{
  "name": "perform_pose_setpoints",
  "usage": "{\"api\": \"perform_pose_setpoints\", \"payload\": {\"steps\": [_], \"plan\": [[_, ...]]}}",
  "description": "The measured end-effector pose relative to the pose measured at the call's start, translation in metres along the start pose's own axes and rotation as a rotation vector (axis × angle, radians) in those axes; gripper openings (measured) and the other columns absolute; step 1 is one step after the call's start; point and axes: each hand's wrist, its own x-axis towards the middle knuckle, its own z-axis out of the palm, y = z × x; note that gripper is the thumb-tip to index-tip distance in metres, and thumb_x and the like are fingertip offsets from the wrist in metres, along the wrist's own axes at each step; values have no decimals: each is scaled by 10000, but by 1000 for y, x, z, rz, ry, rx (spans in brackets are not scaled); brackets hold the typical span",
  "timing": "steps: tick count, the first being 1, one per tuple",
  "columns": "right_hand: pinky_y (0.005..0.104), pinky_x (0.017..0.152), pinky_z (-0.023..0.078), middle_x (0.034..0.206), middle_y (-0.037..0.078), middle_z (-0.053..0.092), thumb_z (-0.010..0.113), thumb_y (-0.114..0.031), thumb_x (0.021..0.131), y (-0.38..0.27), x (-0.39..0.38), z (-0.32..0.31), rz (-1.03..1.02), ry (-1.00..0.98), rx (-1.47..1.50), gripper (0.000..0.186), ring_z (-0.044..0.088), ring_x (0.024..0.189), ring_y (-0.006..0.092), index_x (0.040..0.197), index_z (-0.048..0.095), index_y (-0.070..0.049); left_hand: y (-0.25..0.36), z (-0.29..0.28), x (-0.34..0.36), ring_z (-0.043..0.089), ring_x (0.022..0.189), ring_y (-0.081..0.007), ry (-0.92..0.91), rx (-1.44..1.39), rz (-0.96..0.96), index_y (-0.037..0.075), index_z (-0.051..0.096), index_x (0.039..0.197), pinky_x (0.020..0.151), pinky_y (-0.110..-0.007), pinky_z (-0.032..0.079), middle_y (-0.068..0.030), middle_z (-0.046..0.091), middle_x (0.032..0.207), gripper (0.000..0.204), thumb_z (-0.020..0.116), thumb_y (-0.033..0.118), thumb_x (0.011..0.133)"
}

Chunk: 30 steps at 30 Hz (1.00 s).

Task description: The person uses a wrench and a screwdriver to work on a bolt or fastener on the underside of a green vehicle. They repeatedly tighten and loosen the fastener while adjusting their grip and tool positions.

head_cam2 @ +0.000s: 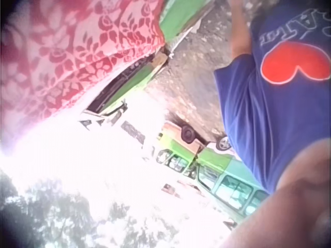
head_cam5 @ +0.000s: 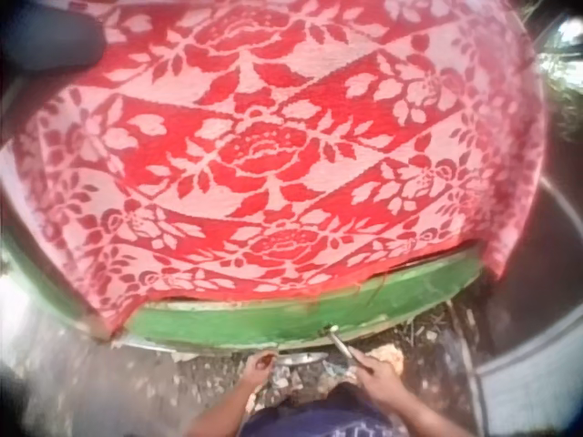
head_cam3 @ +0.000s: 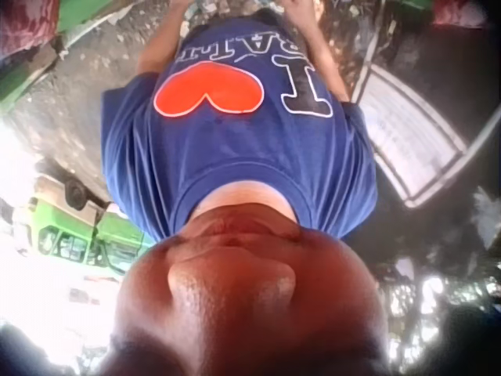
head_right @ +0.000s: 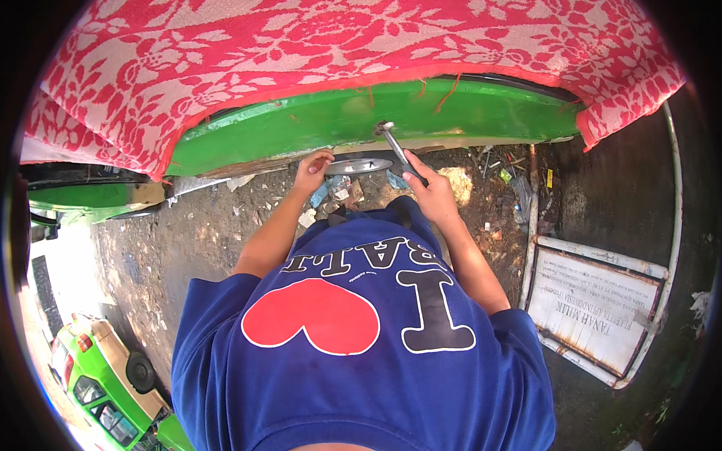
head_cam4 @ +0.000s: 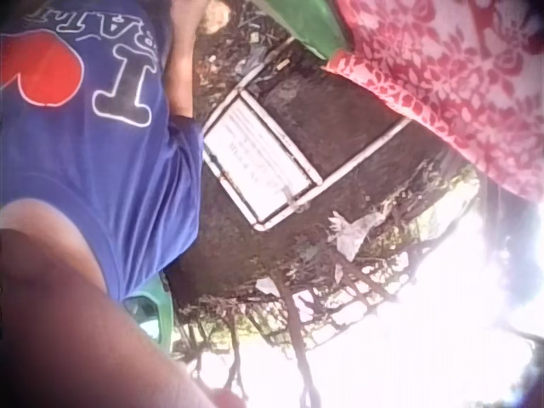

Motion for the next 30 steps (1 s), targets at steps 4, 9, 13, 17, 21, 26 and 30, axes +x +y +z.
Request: {"api": "perform_pose_setpoints", "payload": {"steps": [4,9,13,17,21,26,30], "plan": [[216,471,396,761,-35,576,631,-144,971,-3,-23,27,136,117,101,477,466,566,32,1438,553,-199,-17,-12,10,652,1064,-204,-92,-88,-52,17,659,937,950,-300,474,-97,694,1112,148,615,-100,859],[231,502,409,751,-4,615,656,-143,954,-9,-56,41,272,184,92,475,467,570,30,1418,576,-201,-29,-18,10,632,1093,-182,-141,-146,-114,22,643,921,979,-304,463,-91,691,1151,123,614,-90,877],[234,494,405,709,-34,571,661,-150,952,-10,-73,53,214,259,58,478,444,544,31,1419,575,-201,-33,-21,18,622,1113,-184,-176,-213,-94,26,642,926,994,-310,456,-96,689,1168,114,618,-78,887],[220,458,381,750,-39,542,616,-158,980,-18,-77,57,270,238,97,487,446,524,37,1458,526,-187,-35,-20,18,645,1066,-176,-189,-221,-32,16,643,921,940,-286,482,-111,688,1177,139,609,-104,860],[216,468,389,758,-37,560,629,-148,970,-28,-75,59,274,238,73,479,458,556,31,1441,547,-186,-36,-16,15,658,1043,-192,-149,-189,-15,20,648,930,920,-291,494,-120,685,1184,139,622,-96,857],[231,558,454,883,-9,663,660,-139,949,-32,-72,62,330,205,56,478,522,663,39,1418,572,-175,-25,-13,12,668,1009,-210,-84,-15,94,59,676,972,855,-316,513,-90,694,1103,120,645,-21,888],[249,689,507,1239,56,692,659,-108,941,-33,-66,71,254,138,14,484,536,696,65,1414,562,-134,-15,-12,11,679,843,-205,-122,141,-24,99,695,1012,729,-330,520,-69,694,901,102,648,68,926]]}}
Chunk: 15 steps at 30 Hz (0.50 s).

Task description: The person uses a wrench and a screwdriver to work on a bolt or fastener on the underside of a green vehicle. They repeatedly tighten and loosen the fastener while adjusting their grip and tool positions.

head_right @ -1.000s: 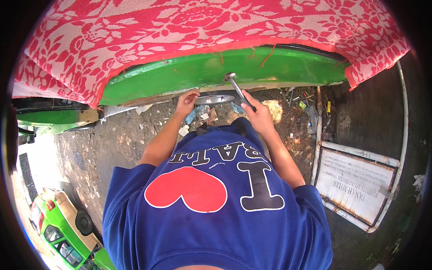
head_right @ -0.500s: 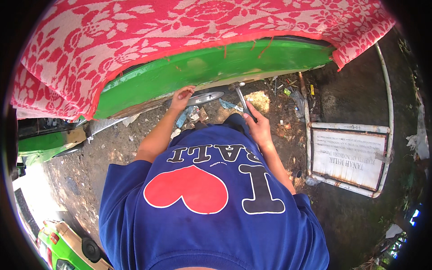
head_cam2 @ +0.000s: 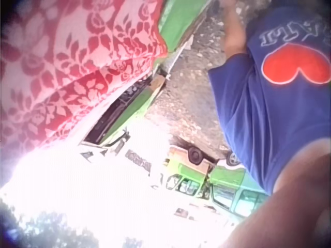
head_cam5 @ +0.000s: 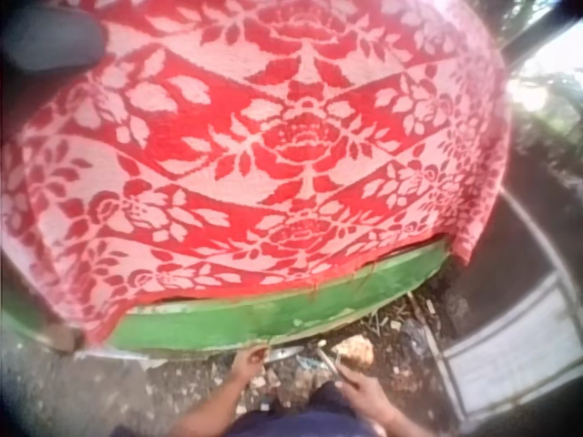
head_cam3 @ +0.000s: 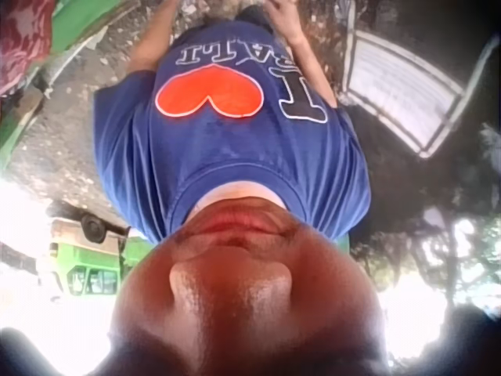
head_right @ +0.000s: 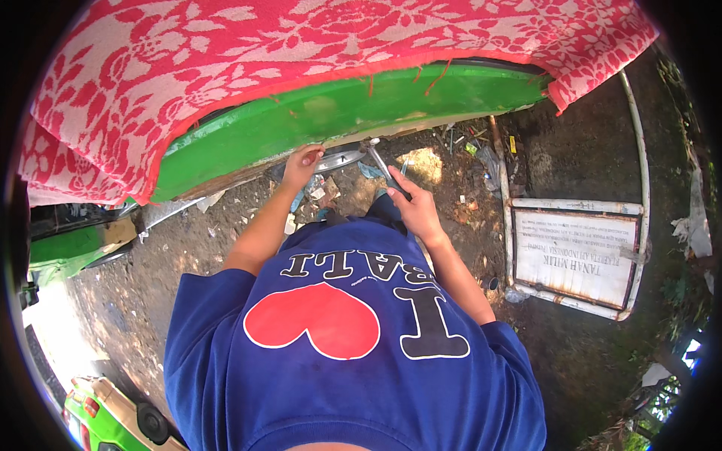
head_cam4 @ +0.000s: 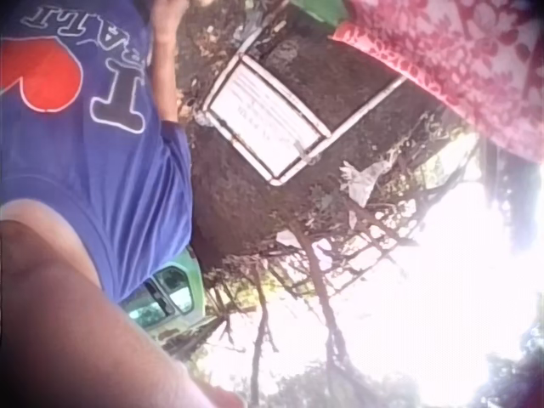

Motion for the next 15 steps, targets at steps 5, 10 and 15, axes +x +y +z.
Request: {"api": "perform_pose_setpoints", "payload": {"steps": [5,10,15], "plan": [[257,804,459,1179,66,630,656,-121,948,4,11,13,-101,-46,-70,481,593,962,108,1418,556,-142,-4,-10,8,658,704,-137,-242,-343,-254,92,660,1073,605,-283,501,-62,689,797,108,601,108,984],[213,559,442,963,-16,621,650,-123,957,11,11,16,-117,-53,-17,491,525,736,38,1434,552,-186,-5,-20,18,675,723,-118,-456,-551,-416,65,584,1115,604,-249,527,-93,717,869,123,587,95,996],[253,774,502,1262,115,684,669,-131,938,2,7,11,49,-81,-16,484,626,869,86,1411,566,-144,-19,-7,16,697,720,-158,-356,-731,-364,72,539,980,659,-289,577,-112,721,915,109,639,113,972]]}}
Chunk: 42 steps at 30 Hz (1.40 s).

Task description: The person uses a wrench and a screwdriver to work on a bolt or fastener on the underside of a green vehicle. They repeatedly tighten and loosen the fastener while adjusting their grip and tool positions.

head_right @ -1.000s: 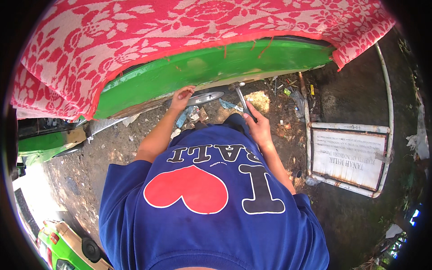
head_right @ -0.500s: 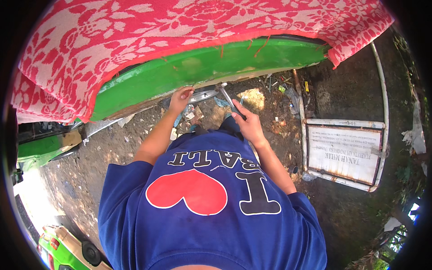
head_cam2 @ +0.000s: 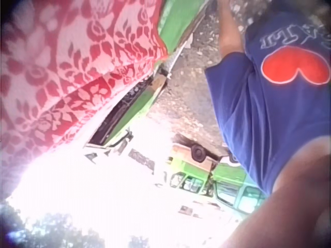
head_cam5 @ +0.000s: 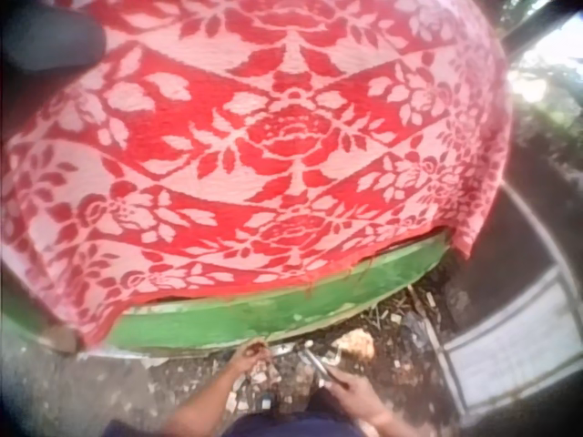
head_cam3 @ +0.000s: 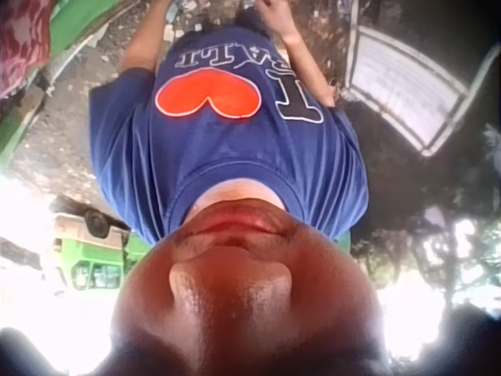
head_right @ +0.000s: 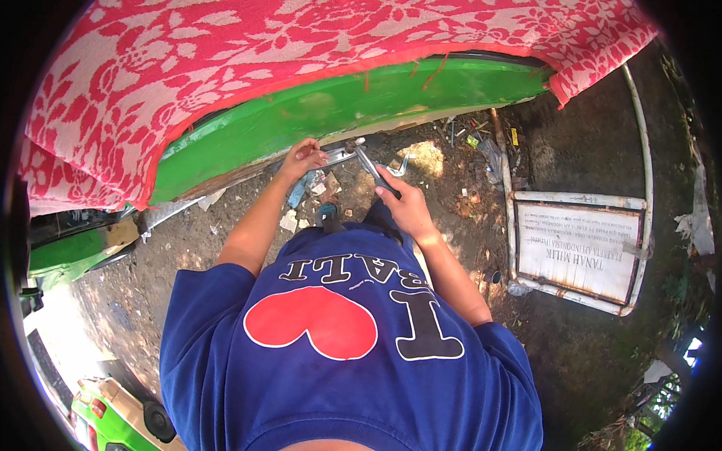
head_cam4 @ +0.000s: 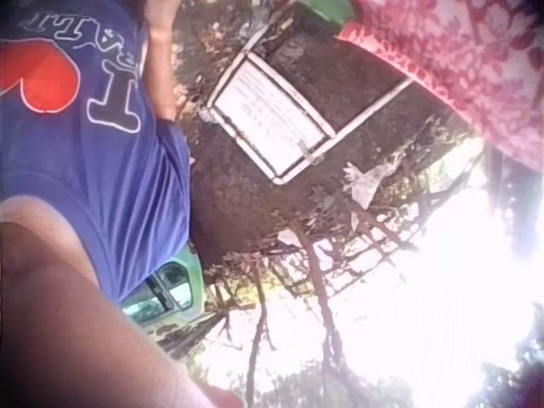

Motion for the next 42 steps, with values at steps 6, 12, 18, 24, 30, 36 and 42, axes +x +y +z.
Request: {"api": "perform_pose_setpoints", "payload": {"steps": [6,12,18,24,30,36,42], "plan": [[240,669,493,1235,100,694,669,-132,938,1,-4,-1,14,38,48,484,568,729,63,1412,569,-151,10,15,-3,718,744,-177,3,83,2,73,503,860,650,-299,591,-130,720,894,230,679,178,963],[210,516,440,947,-18,648,644,-110,960,17,7,6,-145,61,2,479,509,674,26,1428,560,-174,16,22,8,696,640,-167,68,50,-28,58,507,837,562,-283,576,-125,698,768,267,662,226,976],[303,753,530,1148,130,712,647,-103,951,-10,19,29,-398,46,-151,470,647,796,134,1413,561,-128,11,23,11,629,525,-147,69,99,-16,48,522,830,453,-274,507,-89,635,656,253,624,211,995],[360,804,530,1069,182,705,648,-143,949,-18,28,57,-549,5,-326,447,687,899,359,1389,574,-117,-3,13,23,606,508,-140,69,198,2,38,603,907,451,-265,495,-76,630,665,210,622,227,997],[349,847,530,1170,201,679,648,-139,946,-14,31,52,-390,16,-297,470,685,970,371,1406,554,-126,-11,20,8,608,520,-135,198,24,9,41,610,1047,480,-253,510,-91,636,682,140,572,172,1018],[260,601,489,823,33,669,711,-162,915,5,12,38,-115,66,115,459,593,667,77,1345,597,-49,2,21,9,611,501,-116,156,10,-37,67,508,822,473,-239,506,-97,635,629,275,598,248,1009],[216,511,428,735,-32,585,733,-136,899,29,26,35,-160,180,55,404,514,559,39,1268,626,-12,14,17,19,611,484,-122,183,50,-84,75,502,799,448,-243,498,-105,649,616,305,600,277,1005]]}}
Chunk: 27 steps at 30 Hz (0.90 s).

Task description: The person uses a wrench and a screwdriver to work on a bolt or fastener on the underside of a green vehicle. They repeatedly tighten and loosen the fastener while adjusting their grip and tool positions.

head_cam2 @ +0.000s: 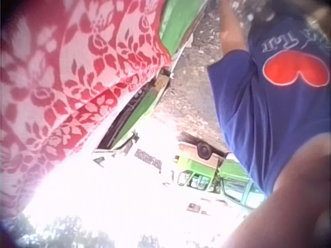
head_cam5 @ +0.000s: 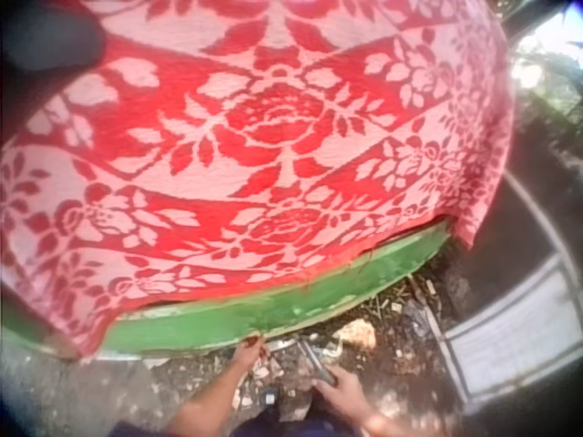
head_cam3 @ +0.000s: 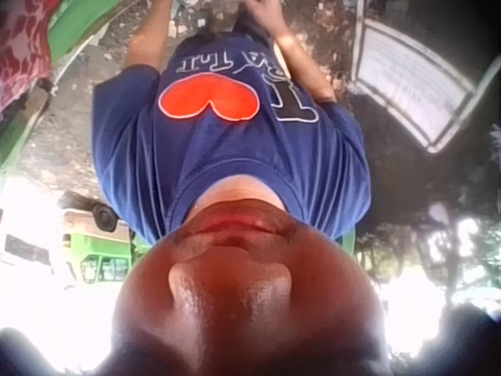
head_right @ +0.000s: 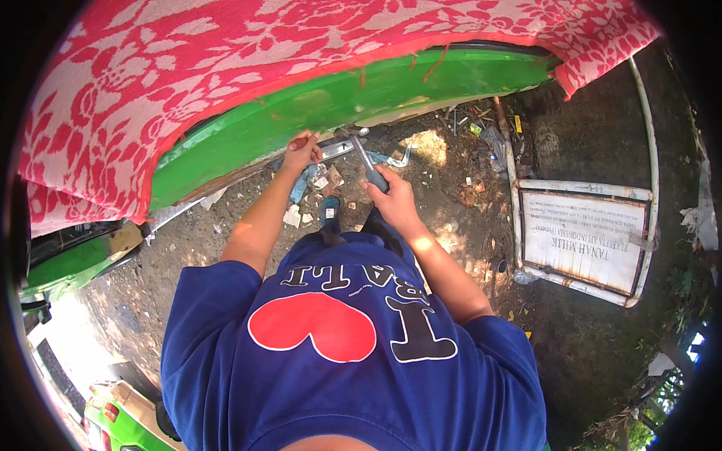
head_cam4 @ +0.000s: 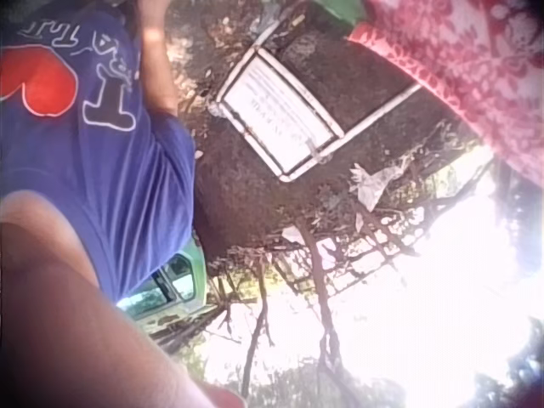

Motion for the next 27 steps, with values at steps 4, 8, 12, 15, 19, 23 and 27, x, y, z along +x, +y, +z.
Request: {"api": "perform_pose_setpoints", "payload": {"steps": [4,8,12,15,19,23,27], "plan": [[278,565,488,819,37,659,730,-121,891,-20,8,8,-185,16,-60,435,578,628,85,1298,613,-22,2,1,0,607,480,-124,6,19,-3,70,502,795,440,-246,493,-108,651,623,299,599,260,1004],[358,640,523,936,121,696,720,-135,891,-46,11,18,-593,39,-126,487,642,686,227,1357,589,-87,4,13,-1,599,476,-128,59,53,3,67,497,787,434,-251,487,-102,645,632,299,623,249,988],[421,695,537,1015,170,700,702,-179,901,-47,11,28,-374,-175,-532,514,659,774,385,1397,570,-194,-14,-1,16,592,477,-135,-3,48,38,62,499,801,426,-268,479,-91,632,633,284,654,235,964],[432,711,542,1029,203,697,690,-189,908,-30,10,31,-242,-242,-483,503,668,847,410,1395,565,-212,-25,6,-2,575,469,-134,93,108,-4,71,499,779,418,-287,464,-63,606,610,273,650,198,968],[428,714,554,944,189,717,721,-245,881,-24,-8,13,-170,-184,-302,517,699,827,380,1371,581,-155,-29,-1,-15,567,494,-104,100,98,-13,58,512,780,447,-266,462,-36,595,601,273,628,192,987],[344,816,541,1001,205,722,796,-177,804,2,-18,-6,-42,-102,-141,461,725,913,264,1184,657,45,-24,4,-30,543,512,-76,-42,185,177,50,506,763,493,-250,439,-27,586,588,299,626,199,992],[320,821,531,1019,162,734,762,-142,816,27,-18,-23,24,-10,-136,429,697,912,187,1187,653,44,-13,14,-28,544,529,-81,-132,241,235,52,497,746,506,-260,425,-20,577,582,306,632,183,988]]}}
